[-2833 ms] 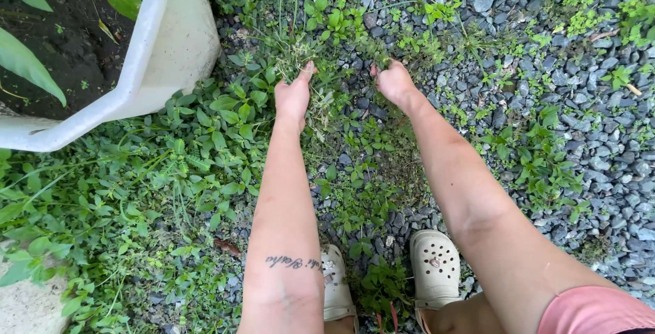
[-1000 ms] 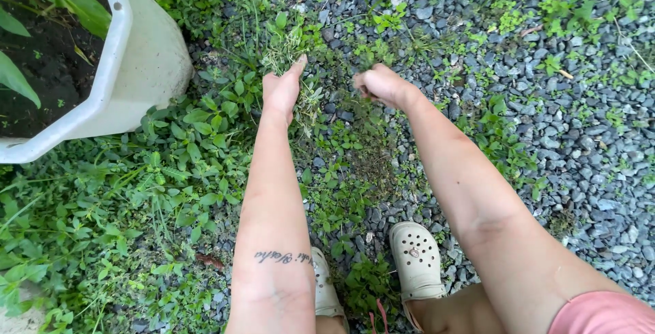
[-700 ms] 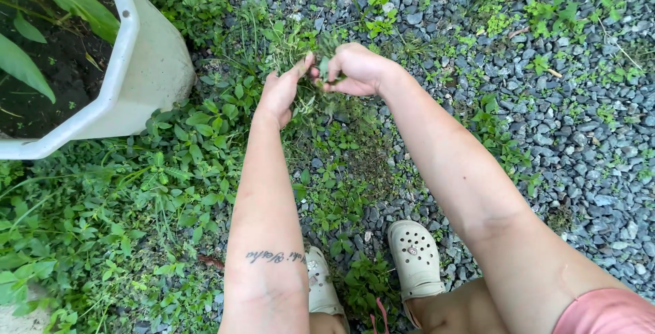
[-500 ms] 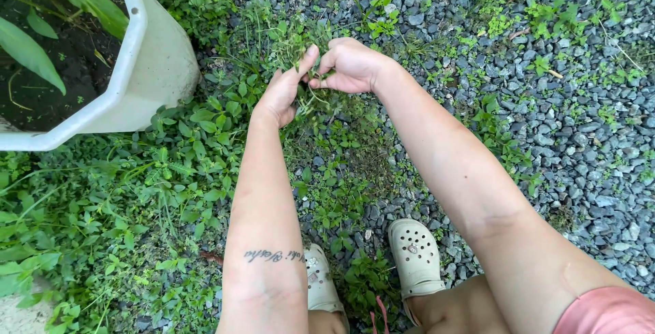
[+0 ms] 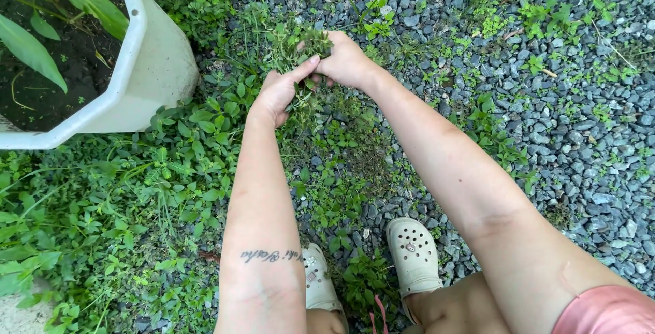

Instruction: Remove weeds from the gravel and soil areas near potted plants.

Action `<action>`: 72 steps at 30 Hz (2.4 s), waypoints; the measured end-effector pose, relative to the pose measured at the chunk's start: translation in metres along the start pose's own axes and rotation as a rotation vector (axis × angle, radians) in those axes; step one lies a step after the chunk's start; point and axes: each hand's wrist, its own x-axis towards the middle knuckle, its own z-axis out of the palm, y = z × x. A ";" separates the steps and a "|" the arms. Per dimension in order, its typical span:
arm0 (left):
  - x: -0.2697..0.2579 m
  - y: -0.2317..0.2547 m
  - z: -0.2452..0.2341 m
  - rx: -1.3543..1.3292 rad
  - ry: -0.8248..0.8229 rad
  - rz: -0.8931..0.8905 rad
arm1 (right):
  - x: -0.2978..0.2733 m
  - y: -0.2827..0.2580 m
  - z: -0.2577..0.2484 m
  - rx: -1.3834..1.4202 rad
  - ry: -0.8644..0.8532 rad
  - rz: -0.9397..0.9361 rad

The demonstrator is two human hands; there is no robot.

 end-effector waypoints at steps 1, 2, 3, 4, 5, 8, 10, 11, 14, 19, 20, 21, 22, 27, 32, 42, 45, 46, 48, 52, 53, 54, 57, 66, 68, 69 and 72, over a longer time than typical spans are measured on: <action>-0.008 0.007 0.004 0.043 0.112 -0.085 | 0.010 0.016 -0.002 -0.092 0.078 -0.163; -0.015 0.015 0.008 0.086 0.226 -0.165 | 0.021 0.032 -0.004 -0.185 0.153 -0.329; -0.011 0.012 0.005 0.086 0.228 -0.164 | 0.016 0.027 -0.006 -0.186 0.151 -0.331; -0.007 0.009 0.003 0.080 0.247 -0.160 | 0.012 0.022 -0.008 -0.149 0.081 -0.353; -0.003 0.005 0.001 0.074 0.266 -0.156 | 0.008 0.018 -0.010 -0.112 0.012 -0.374; 0.025 -0.021 -0.017 0.075 0.314 -0.027 | -0.007 -0.006 -0.014 -0.054 0.087 -0.127; 0.028 -0.021 -0.018 0.038 0.324 -0.014 | 0.008 0.013 -0.025 -0.002 0.153 -0.143; 0.030 -0.021 -0.017 0.004 0.334 0.002 | 0.015 0.023 -0.031 0.050 0.220 -0.161; 0.041 -0.024 -0.015 0.025 0.366 0.033 | 0.016 0.031 -0.044 0.053 0.325 -0.135; 0.071 -0.040 -0.009 -0.049 0.400 0.060 | 0.034 0.084 -0.067 -0.211 0.683 -0.274; 0.080 -0.046 -0.009 -0.106 0.373 0.104 | 0.033 0.091 -0.071 -0.313 0.808 -0.320; 0.082 -0.046 -0.007 -0.104 0.371 0.099 | 0.034 0.101 -0.078 -0.312 0.809 -0.314; 0.083 -0.045 -0.005 -0.124 0.384 0.086 | 0.035 0.112 -0.083 -0.408 0.885 -0.323; 0.110 -0.069 -0.007 -0.133 0.353 0.083 | 0.031 0.148 -0.097 -0.484 0.948 -0.247; 0.123 -0.077 0.003 -0.123 0.369 0.043 | 0.035 0.179 -0.096 -0.449 0.716 -0.028; 0.145 -0.106 -0.001 -0.120 0.364 0.001 | 0.053 0.223 -0.082 -0.400 0.607 0.100; 0.147 -0.112 -0.005 -0.105 0.370 -0.029 | 0.048 0.210 -0.080 -0.495 0.760 -0.043; 0.149 -0.117 -0.007 -0.071 0.353 -0.037 | 0.045 0.198 -0.079 -0.498 0.767 -0.022; 0.149 -0.117 -0.005 -0.037 0.336 -0.048 | 0.040 0.181 -0.076 -0.500 0.773 0.001; 0.143 -0.103 0.005 -0.061 0.395 -0.115 | 0.049 0.195 -0.075 -0.520 0.605 -0.166; 0.142 -0.102 0.006 -0.042 0.397 -0.127 | 0.053 0.208 -0.075 -0.512 0.540 -0.126; 0.145 -0.108 0.006 -0.041 0.397 -0.131 | 0.057 0.213 -0.077 -0.511 0.539 -0.123; 0.154 -0.123 0.004 -0.068 0.299 -0.044 | 0.066 0.224 -0.081 -0.599 0.566 -0.084; 0.144 -0.108 0.012 -0.086 0.325 -0.132 | 0.078 0.235 -0.088 -0.597 0.573 -0.082; 0.141 -0.105 0.011 -0.071 0.329 -0.140 | 0.089 0.251 -0.088 -0.441 0.608 -0.024; 0.146 -0.113 0.007 -0.070 0.332 -0.140 | 0.093 0.258 -0.088 -0.438 0.606 -0.027; 0.152 -0.127 -0.001 -0.121 0.280 -0.053 | 0.098 0.259 -0.085 -0.048 0.633 0.037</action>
